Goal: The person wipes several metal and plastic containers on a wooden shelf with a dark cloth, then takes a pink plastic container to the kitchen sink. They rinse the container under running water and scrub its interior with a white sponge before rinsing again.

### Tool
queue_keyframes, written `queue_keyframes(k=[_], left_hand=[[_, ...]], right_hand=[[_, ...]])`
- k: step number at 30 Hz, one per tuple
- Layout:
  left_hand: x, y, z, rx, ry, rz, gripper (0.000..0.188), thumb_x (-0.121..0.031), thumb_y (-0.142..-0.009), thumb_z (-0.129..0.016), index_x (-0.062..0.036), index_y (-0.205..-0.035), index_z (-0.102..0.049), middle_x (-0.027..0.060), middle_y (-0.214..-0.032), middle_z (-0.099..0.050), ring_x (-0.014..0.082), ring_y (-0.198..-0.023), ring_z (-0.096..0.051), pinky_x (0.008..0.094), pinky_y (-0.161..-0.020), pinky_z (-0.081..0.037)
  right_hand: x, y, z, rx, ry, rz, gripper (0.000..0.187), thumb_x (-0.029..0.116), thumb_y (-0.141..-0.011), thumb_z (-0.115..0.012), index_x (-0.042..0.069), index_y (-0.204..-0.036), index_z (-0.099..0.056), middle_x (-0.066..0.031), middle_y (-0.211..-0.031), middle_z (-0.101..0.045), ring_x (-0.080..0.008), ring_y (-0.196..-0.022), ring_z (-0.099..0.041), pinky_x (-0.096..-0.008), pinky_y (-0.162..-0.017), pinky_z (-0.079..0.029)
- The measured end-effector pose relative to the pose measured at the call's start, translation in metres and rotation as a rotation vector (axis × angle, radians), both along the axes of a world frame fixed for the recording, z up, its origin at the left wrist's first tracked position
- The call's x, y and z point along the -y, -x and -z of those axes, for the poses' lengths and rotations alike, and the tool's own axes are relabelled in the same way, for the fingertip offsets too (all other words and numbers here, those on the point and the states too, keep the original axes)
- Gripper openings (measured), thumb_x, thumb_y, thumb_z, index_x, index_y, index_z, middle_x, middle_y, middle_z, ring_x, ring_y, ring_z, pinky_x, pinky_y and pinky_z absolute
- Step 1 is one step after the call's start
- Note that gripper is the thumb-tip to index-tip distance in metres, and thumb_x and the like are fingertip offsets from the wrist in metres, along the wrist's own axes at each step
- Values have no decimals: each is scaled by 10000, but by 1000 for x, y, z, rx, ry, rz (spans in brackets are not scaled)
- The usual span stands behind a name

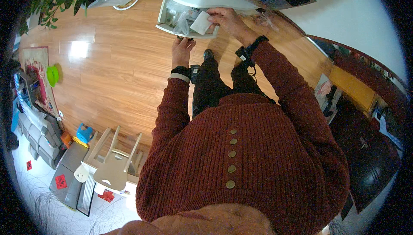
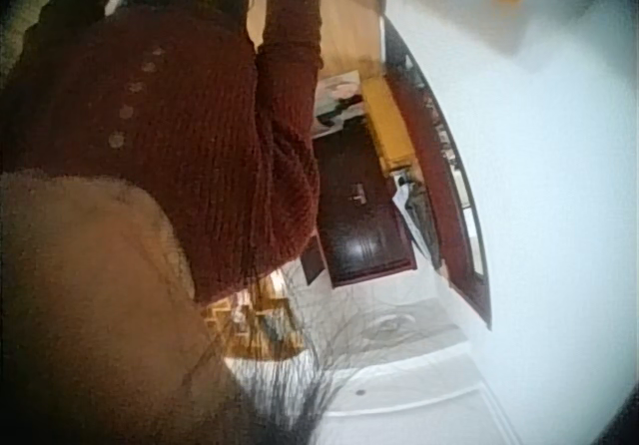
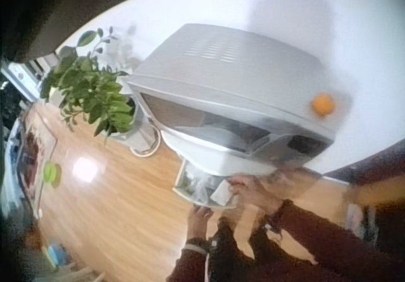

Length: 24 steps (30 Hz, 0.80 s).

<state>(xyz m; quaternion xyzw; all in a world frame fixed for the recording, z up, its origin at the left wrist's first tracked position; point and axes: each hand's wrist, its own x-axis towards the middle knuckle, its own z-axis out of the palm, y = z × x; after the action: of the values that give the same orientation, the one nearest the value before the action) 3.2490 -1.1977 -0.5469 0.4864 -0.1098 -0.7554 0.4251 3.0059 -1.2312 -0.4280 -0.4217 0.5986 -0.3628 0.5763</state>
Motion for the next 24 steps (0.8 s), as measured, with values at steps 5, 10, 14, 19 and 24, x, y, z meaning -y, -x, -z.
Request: queue_keyframes(k=[5, 10, 14, 19, 24], left_hand=[[0, 2, 7, -21, -4, -2, 235, -24, -993, -581, -21, -1228, -591, 86, -1031, -673, 201, -859, -661, 405, -856, -594], [0, 6, 2, 21, 10, -15, 226, -15, -993, -575, -21, -1219, -588, 91, -1039, -678, 202, -846, -670, 402, -828, -597], [1, 10, -17, 29, 27, -27, 211, -26, -1001, -568, -24, -1212, -572, 107, -1051, -680, 210, -864, -679, 395, -823, -596], [17, 27, -38, 12, 69, -64, 214, -64, -1033, -526, -25, -1242, -550, 116, -1056, -678, 222, -872, -684, 391, -815, -593], [53, 56, -35, 12, 118, -10, 208, -123, -1053, -525, -32, -1236, -561, 107, -1049, -673, 217, -890, -674, 392, -818, -598]], right_hand=[[-3, 0, -28, 137, -124, 58, 330, 173, -969, -666, -12, -1242, -666, -65, -1042, -702, -124, -936, -661, -269, -841, -563], [-8, -2, -55, 214, -111, 47, 288, 170, -975, -653, 6, -1212, -648, -54, -1092, -668, -120, -952, -651, -292, -802, -598], [-18, -2, -71, 281, -99, 62, 271, 156, -973, -643, 16, -1205, -627, -60, -1138, -645, -127, -964, -652, -306, -812, -613], [-42, 4, -84, 270, -74, 80, 260, 146, -973, -642, 19, -1198, -626, -57, -1101, -652, -127, -941, -653, -289, -791, -598], [-73, 35, -91, 213, -106, 94, 256, 143, -976, -645, 18, -1198, -630, -65, -1075, -658, -131, -875, -659, -286, -783, -586]])
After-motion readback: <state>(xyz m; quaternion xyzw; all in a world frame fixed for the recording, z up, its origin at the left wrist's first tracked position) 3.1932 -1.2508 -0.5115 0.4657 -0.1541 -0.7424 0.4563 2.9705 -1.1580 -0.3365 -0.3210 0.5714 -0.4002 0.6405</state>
